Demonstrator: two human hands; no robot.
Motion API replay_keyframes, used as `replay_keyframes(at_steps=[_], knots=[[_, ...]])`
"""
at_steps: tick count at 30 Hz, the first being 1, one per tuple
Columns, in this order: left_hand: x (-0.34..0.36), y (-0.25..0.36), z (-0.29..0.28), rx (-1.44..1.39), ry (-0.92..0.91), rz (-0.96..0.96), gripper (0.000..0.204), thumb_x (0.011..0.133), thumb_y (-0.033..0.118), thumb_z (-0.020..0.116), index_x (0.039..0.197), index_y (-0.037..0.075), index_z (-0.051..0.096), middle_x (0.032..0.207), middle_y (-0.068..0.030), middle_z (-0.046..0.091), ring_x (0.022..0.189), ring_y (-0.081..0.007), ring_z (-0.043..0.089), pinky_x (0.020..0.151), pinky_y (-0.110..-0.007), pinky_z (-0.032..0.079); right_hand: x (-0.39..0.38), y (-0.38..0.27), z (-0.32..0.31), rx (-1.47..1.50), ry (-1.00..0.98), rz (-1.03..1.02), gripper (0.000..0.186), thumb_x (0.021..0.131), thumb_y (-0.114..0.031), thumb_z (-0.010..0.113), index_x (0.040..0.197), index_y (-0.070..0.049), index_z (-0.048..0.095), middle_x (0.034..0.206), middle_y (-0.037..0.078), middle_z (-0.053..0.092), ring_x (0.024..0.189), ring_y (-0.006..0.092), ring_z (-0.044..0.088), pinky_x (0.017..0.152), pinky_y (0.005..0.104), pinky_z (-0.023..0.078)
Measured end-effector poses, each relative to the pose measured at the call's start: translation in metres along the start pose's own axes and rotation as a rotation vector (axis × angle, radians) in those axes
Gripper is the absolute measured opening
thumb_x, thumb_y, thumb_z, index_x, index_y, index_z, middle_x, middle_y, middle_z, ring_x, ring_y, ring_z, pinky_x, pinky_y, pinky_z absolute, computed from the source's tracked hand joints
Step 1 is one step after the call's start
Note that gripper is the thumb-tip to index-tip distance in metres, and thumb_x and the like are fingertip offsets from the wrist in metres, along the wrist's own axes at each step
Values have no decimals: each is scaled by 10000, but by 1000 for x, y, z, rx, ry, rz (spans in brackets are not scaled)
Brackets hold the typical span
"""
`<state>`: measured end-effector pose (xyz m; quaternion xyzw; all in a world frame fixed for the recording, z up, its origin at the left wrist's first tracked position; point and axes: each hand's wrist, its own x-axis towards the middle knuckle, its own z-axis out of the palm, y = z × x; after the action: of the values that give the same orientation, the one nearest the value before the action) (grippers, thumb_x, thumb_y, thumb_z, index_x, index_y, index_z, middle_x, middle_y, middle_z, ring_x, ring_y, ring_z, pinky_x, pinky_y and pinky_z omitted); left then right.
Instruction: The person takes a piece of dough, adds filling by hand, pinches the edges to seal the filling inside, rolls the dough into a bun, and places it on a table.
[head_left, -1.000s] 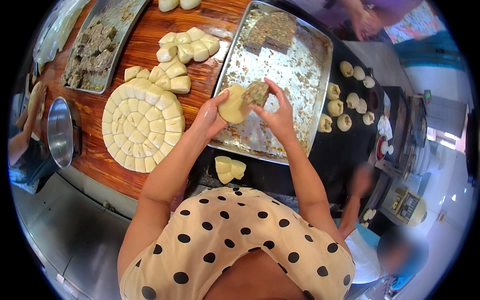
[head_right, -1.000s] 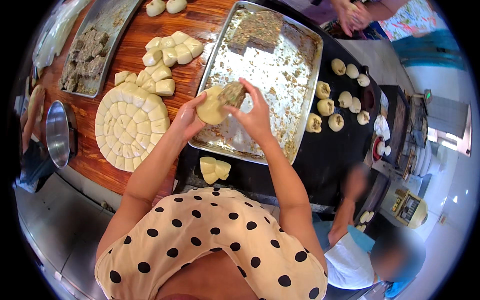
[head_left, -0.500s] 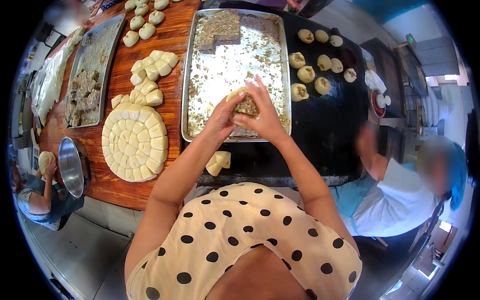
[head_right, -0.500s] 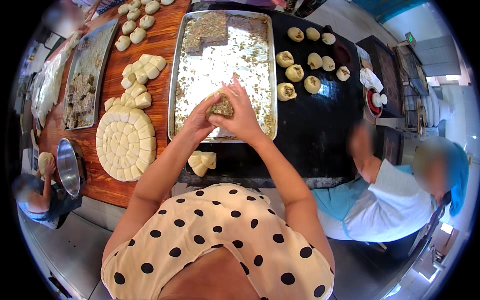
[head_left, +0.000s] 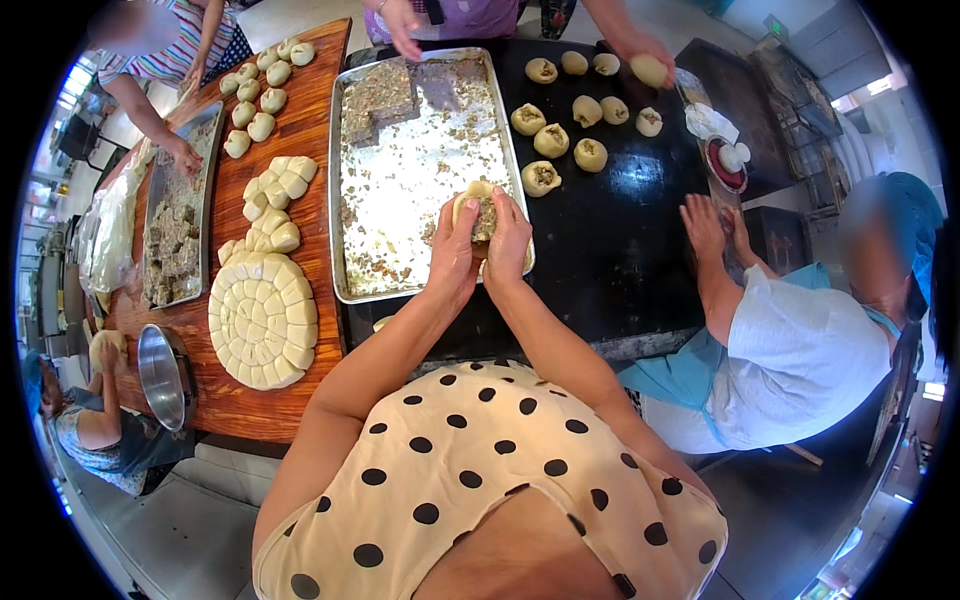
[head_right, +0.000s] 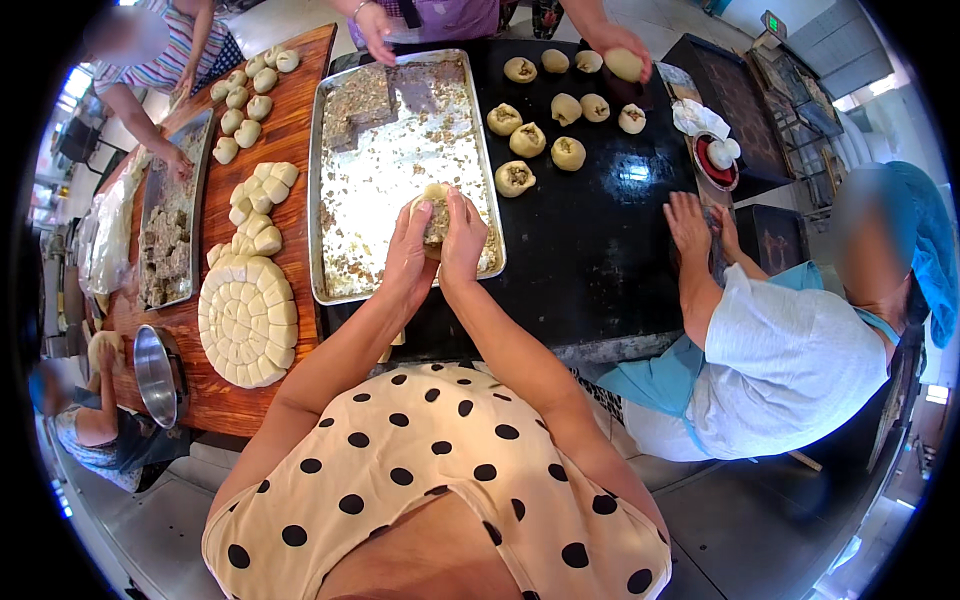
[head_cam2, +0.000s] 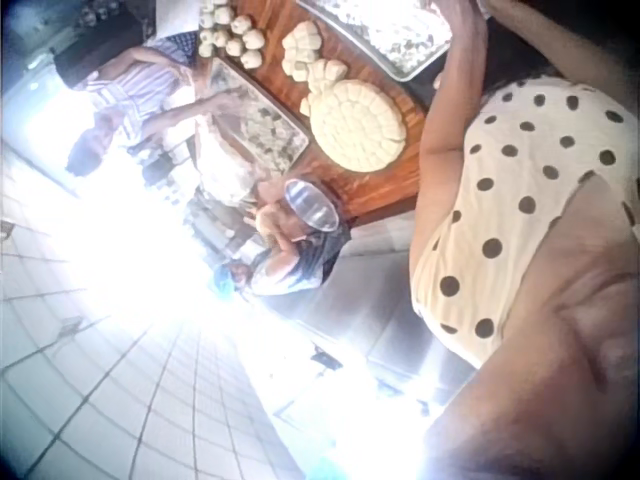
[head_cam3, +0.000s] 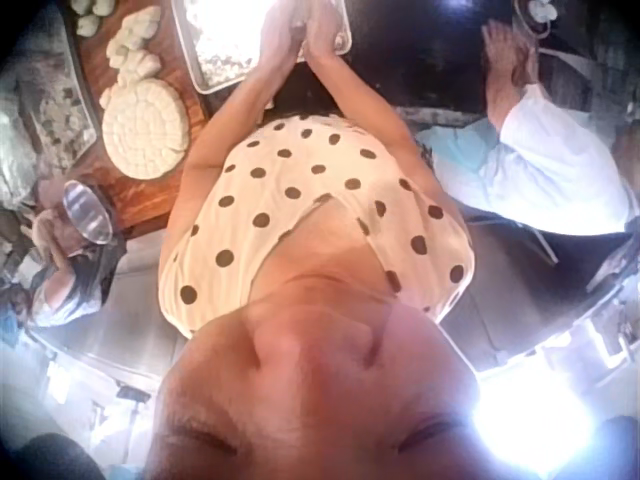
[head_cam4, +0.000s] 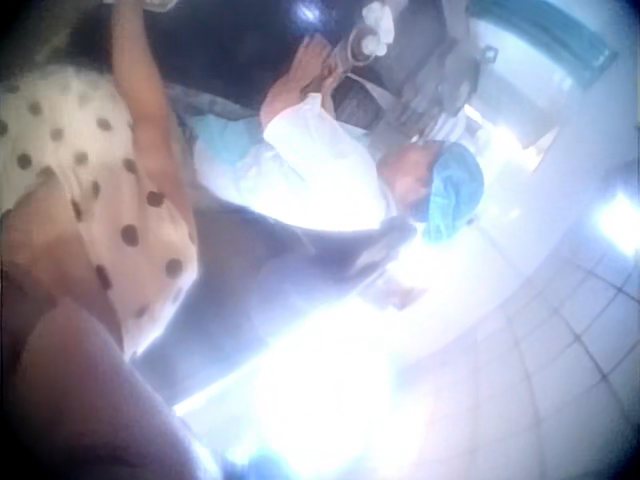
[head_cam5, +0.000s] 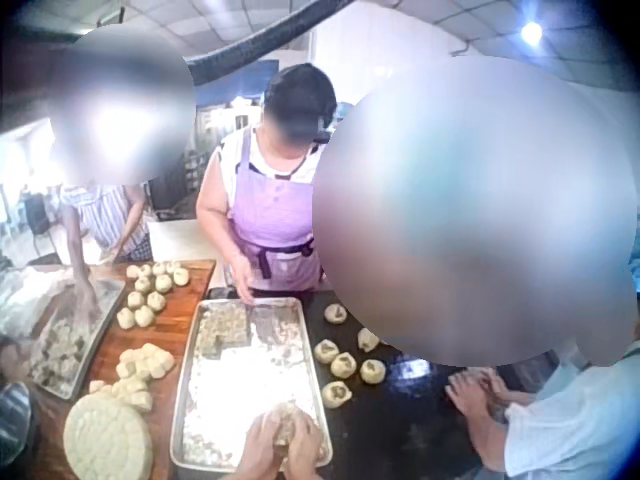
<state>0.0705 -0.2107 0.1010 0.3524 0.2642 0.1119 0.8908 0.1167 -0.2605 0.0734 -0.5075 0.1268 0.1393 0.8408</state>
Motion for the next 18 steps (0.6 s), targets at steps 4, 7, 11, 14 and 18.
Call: replay_keyframes(at_steps=[4, 7, 11, 14, 18], knots=[[5, -7, 5, -3, 28, -19, 335, 995, 291, 552, 1264, 105, 479, 1149, -51, 572, 1067, -179, 577, 927, -368, 495, 4, -1, -3, -91, -14, -112, 366, 979, -276, 574, 1145, 35, 672, 1022, 68, 670, 911, 136, 599, 815, 270, 479], [15, -8, -4, -20, -20, -57, 318, 1002, 327, 531, 1244, 123, 509, 1157, -54, 590, 1089, -192, 588, 947, -382, 490, 14, 6, -11, -216, -78, -187, 407, 985, -324, 565, 1141, 34, 676, 1073, 66, 670, 936, 129, 595, 843, 271, 464], [34, -10, -9, -161, 17, -157, 419, 973, 446, 549, 1215, 105, 579, 1175, -57, 631, 1098, -206, 609, 945, -411, 498, 23, -25, -5, 128, -90, 113, 397, 996, -271, 529, 1147, 79, 639, 1171, 116, 649, 1083, 191, 581, 980, 309, 417], [34, -12, 1, 135, 117, -11, 290, 948, 358, 602, 1135, 137, 604, 1040, -4, 610, 935, -148, 594, 751, -363, 536, 32, -16, -9, -401, -269, -274, 332, 997, -205, 504, 1127, 58, 659, 1091, 115, 681, 1000, 193, 606, 933, 316, 443], [37, -14, -4, 218, 31, 19, 279, 979, 361, 566, 1104, 114, 595, 943, -11, 612, 859, -122, 601, 613, -306, 530, 22, -16, -8, -508, -252, -409, 325, 1006, -169, 458, 1128, 54, 660, 1124, 125, 674, 1022, 198, 604, 929, 311, 445]])
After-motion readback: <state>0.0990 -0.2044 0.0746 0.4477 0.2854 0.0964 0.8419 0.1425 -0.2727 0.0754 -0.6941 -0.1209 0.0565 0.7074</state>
